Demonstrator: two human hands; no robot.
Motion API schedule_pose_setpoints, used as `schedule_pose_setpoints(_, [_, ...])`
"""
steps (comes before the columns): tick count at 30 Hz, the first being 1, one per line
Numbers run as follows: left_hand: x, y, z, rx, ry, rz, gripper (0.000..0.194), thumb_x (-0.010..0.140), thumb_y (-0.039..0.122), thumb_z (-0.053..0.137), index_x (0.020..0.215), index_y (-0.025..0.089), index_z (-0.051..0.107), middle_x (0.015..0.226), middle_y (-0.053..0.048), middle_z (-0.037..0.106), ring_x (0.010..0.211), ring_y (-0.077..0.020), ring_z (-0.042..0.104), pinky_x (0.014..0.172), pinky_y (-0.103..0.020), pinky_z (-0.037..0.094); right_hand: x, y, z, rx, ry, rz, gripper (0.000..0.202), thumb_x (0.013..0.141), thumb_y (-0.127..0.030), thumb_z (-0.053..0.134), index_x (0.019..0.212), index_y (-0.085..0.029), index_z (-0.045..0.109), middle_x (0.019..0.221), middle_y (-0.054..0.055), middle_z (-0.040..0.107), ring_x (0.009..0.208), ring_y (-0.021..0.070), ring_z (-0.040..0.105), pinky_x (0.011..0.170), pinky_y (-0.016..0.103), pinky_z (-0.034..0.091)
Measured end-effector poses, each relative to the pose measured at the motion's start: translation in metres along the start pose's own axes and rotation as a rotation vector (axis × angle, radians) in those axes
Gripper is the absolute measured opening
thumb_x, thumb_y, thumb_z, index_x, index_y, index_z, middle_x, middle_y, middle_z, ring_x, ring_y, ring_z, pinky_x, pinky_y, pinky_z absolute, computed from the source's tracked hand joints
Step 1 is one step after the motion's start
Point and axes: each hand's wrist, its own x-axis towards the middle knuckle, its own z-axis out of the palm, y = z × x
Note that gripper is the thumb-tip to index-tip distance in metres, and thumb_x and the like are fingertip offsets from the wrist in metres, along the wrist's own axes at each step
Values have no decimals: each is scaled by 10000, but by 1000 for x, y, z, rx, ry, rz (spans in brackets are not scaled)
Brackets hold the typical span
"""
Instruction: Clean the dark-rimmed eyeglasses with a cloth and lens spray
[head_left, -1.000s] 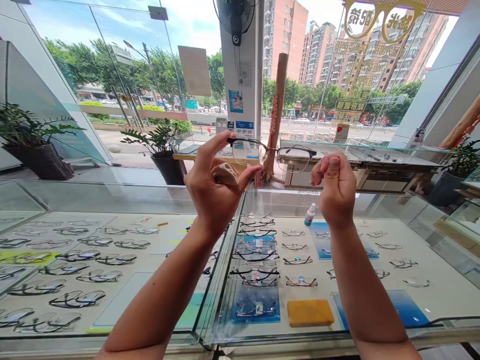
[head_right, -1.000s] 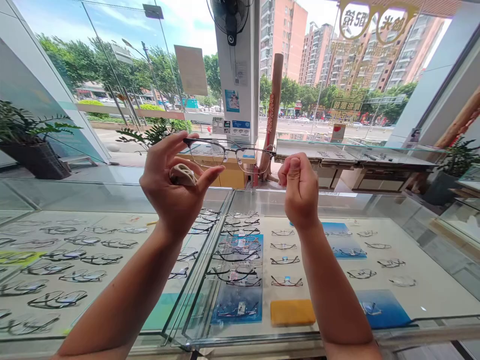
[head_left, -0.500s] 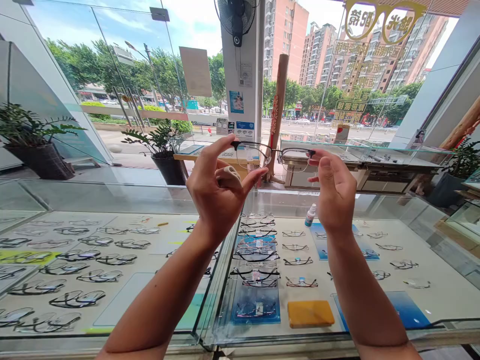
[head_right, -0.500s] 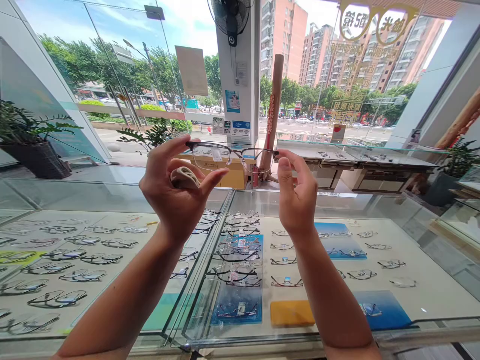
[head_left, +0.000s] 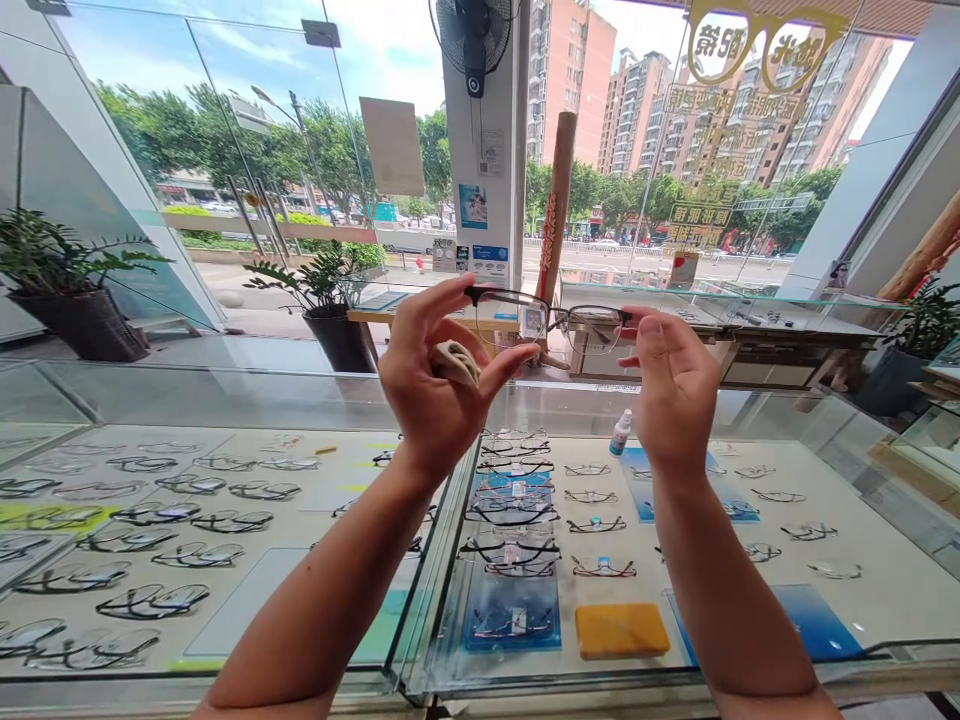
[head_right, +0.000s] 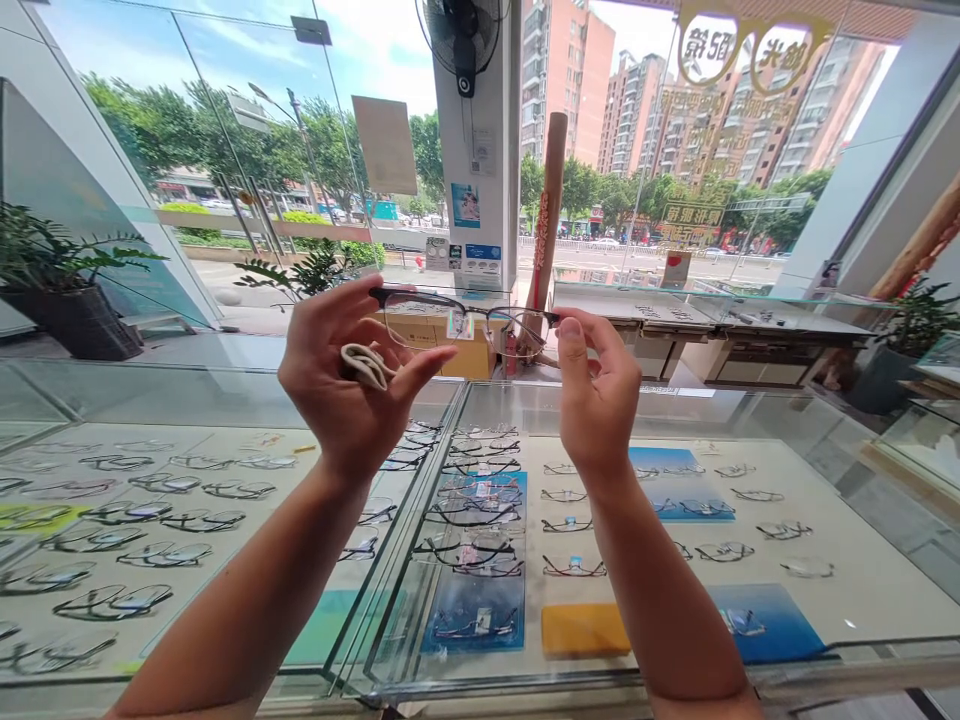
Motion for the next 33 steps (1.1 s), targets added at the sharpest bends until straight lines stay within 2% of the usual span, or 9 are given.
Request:
schedule_pose_setpoints(4, [-1,-2,0,-72,2,15,695,922,689,848,1482,369,589,1325,-68,744,648,-134,622,580,-360,500,-2,-9,-1,33,22,-22,258,1088,-481,653,1092,-268,798,1142,78,790,998,229,730,763,374,572])
schedule_pose_setpoints(9, [-3,-7,0,13,-41,-62,753,886,763,830,1463,361,559,1317,-87,765,658,-144,638,580,-354,539,-3,-14,-1,94,33,19,219,1065,-480,683,1072,-277,763,1144,76,781,1007,233,743,758,365,613])
schedule_pose_setpoints(16, [-3,-21,8,-78,-89,-77,744,854,669,919,1453,330,635,1310,-86,760,761,-161,681,677,-354,576,2,-2,-3,151,-57,86,261,1072,-509,629,1120,-270,723,1156,91,781,1043,226,771,758,343,643])
schedule_pose_setpoints(22, [1,-18,8,-31,-97,-82,662,851,647,934,1355,285,702,1308,-82,791,721,-132,620,615,-313,520,6,-2,-4,189,-104,138,247,1056,-508,622,1095,-282,715,1141,94,796,1029,237,784,760,373,654])
schedule_pose_setpoints(27, [0,-17,8,-9,-116,-66,645,860,649,924,1347,286,707,1287,-70,807,700,-132,616,623,-316,528,6,-7,-3,247,-99,191,216,1037,-494,658,1073,-291,725,1143,99,808,1004,249,780,802,424,651])
schedule_pose_setpoints(33, [2,-25,4,29,-125,-61,675,843,697,910,1340,279,725,1238,-77,811,763,-159,679,665,-322,573,10,2,-6,184,-112,121,308,1013,-549,678,1135,-269,718,1119,97,787,991,240,791,838,416,663])
